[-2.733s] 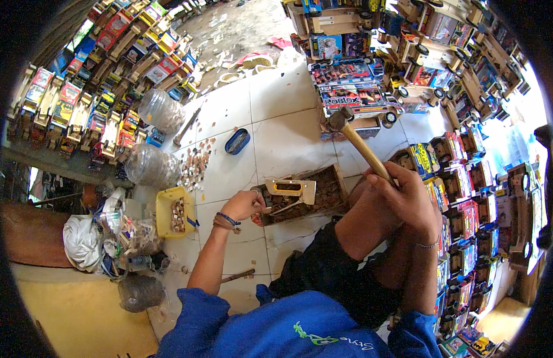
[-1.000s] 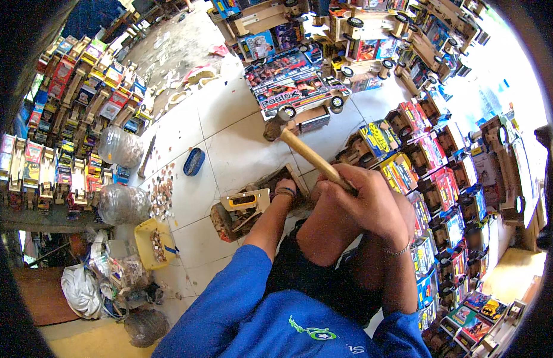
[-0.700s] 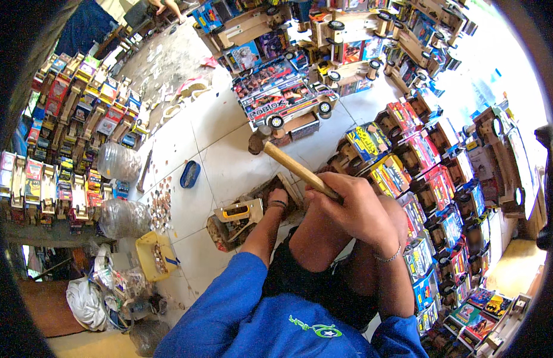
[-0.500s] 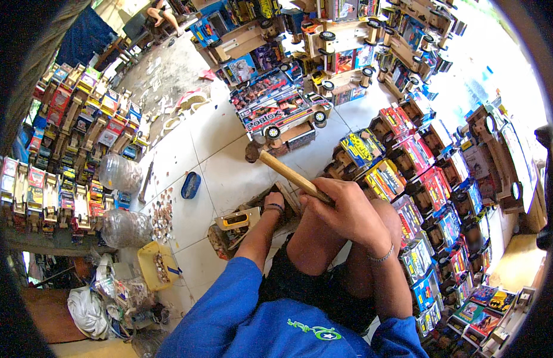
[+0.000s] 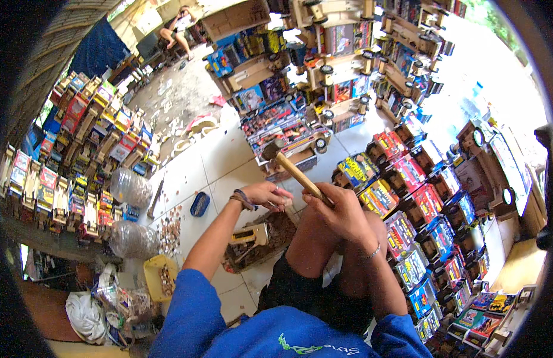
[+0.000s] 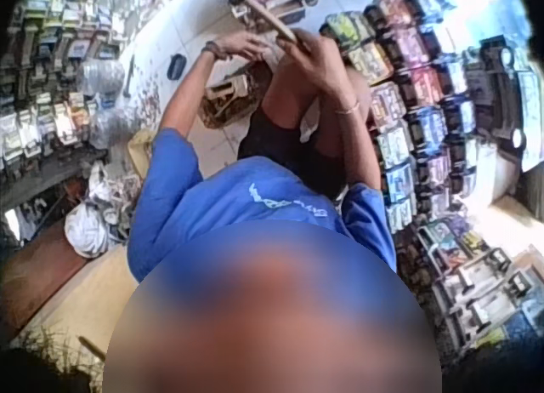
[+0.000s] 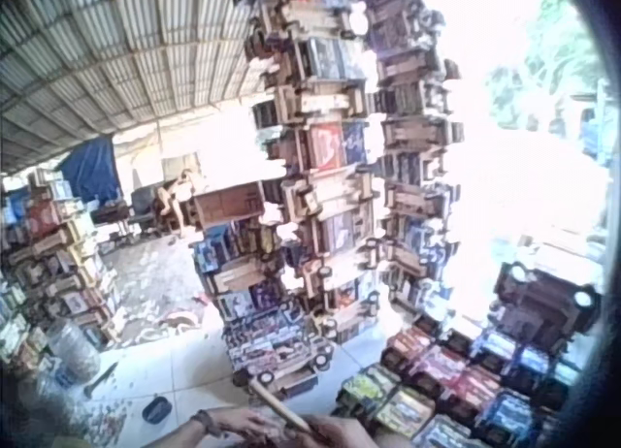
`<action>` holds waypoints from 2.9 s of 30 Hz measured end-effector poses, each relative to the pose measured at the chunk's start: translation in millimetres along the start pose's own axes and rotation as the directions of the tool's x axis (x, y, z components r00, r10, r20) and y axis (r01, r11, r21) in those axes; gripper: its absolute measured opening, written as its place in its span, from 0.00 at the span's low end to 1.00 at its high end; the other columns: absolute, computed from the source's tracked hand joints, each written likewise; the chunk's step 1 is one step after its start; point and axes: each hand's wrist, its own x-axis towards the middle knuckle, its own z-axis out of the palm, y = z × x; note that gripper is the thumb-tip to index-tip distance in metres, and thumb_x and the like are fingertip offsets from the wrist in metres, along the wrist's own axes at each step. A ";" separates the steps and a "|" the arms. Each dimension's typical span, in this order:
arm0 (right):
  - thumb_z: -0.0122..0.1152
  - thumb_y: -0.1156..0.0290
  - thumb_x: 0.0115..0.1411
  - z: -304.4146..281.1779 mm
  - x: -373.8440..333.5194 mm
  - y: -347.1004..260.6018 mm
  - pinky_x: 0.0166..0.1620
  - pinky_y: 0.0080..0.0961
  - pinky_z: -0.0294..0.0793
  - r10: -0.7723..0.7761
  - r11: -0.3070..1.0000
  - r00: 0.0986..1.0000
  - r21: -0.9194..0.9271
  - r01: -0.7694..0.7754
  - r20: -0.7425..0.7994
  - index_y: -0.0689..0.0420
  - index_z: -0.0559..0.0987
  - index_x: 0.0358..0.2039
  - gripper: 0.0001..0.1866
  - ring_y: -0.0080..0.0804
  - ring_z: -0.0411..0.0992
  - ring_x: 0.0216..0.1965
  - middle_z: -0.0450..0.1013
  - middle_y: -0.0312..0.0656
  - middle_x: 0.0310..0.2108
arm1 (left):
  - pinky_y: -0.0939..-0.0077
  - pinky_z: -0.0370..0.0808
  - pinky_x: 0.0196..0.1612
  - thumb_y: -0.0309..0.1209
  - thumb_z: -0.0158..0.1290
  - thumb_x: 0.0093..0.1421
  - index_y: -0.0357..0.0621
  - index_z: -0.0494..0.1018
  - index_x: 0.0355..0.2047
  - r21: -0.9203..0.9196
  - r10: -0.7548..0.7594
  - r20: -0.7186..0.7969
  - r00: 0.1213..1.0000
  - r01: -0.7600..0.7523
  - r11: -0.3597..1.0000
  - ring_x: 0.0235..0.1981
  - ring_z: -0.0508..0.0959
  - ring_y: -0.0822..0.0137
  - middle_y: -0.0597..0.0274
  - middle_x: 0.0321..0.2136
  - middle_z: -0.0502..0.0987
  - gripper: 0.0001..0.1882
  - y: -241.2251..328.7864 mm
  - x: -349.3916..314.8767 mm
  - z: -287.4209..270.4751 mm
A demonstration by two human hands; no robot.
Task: The person sits on the floor in a toy store and uses a hammer to drive nails into wooden toy car boxes on a display rack. They repeatedly pick nails from a container on the floor, place them on the boxes, and strike them with the hammer.
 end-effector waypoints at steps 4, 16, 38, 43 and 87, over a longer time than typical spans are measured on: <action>0.60 0.62 0.69 -22.5 7.3 -4.1 0.31 0.19 0.70 0.137 0.975 0.977 0.196 -0.104 -0.162 0.60 0.81 0.48 0.15 0.17 0.70 0.26 0.73 0.33 0.25 | 0.78 0.80 0.44 0.36 0.57 0.69 0.44 0.70 0.64 0.013 0.270 0.019 0.963 -0.271 0.963 0.38 0.80 0.77 0.70 0.39 0.80 0.25 89.4 -18.7 -0.7; 0.68 0.62 0.65 -121.8 19.6 67.0 0.35 0.21 0.72 0.297 0.946 0.793 0.276 -0.169 -0.532 0.62 0.79 0.43 0.16 0.18 0.70 0.31 0.76 0.35 0.28 | 0.80 0.78 0.43 0.37 0.59 0.68 0.49 0.74 0.54 -0.344 0.436 0.165 0.885 -0.363 0.866 0.40 0.80 0.78 0.74 0.40 0.79 0.17 254.4 97.1 79.6; 0.62 0.58 0.69 -259.2 6.0 218.2 0.25 0.25 0.64 0.463 0.796 0.476 0.115 -0.594 -0.747 0.59 0.74 0.45 0.17 0.19 0.63 0.22 0.68 0.32 0.22 | 0.84 0.60 0.18 0.39 0.64 0.62 0.48 0.83 0.41 0.264 0.514 -0.092 0.853 -0.476 0.839 0.18 0.65 0.82 0.77 0.22 0.74 0.12 367.6 495.9 52.1; 0.62 0.58 0.69 -254.1 1.6 222.4 0.24 0.25 0.63 0.414 0.843 0.525 0.096 -0.529 -0.744 0.59 0.73 0.44 0.17 0.19 0.62 0.22 0.66 0.33 0.22 | 0.84 0.58 0.18 0.39 0.65 0.61 0.46 0.83 0.40 0.156 0.499 -0.145 0.854 -0.479 0.864 0.18 0.66 0.83 0.74 0.24 0.78 0.12 357.5 502.3 59.9; 0.50 0.68 0.72 -263.8 62.2 270.5 0.31 0.52 0.69 0.090 0.746 0.766 -0.467 -0.475 -0.636 0.61 0.61 0.68 0.27 0.59 0.74 0.25 0.73 0.62 0.24 | 0.74 0.77 0.36 0.37 0.65 0.60 0.39 0.85 0.39 0.116 0.603 -0.319 0.731 -0.601 0.790 0.29 0.81 0.72 0.58 0.29 0.85 0.13 329.6 552.3 68.0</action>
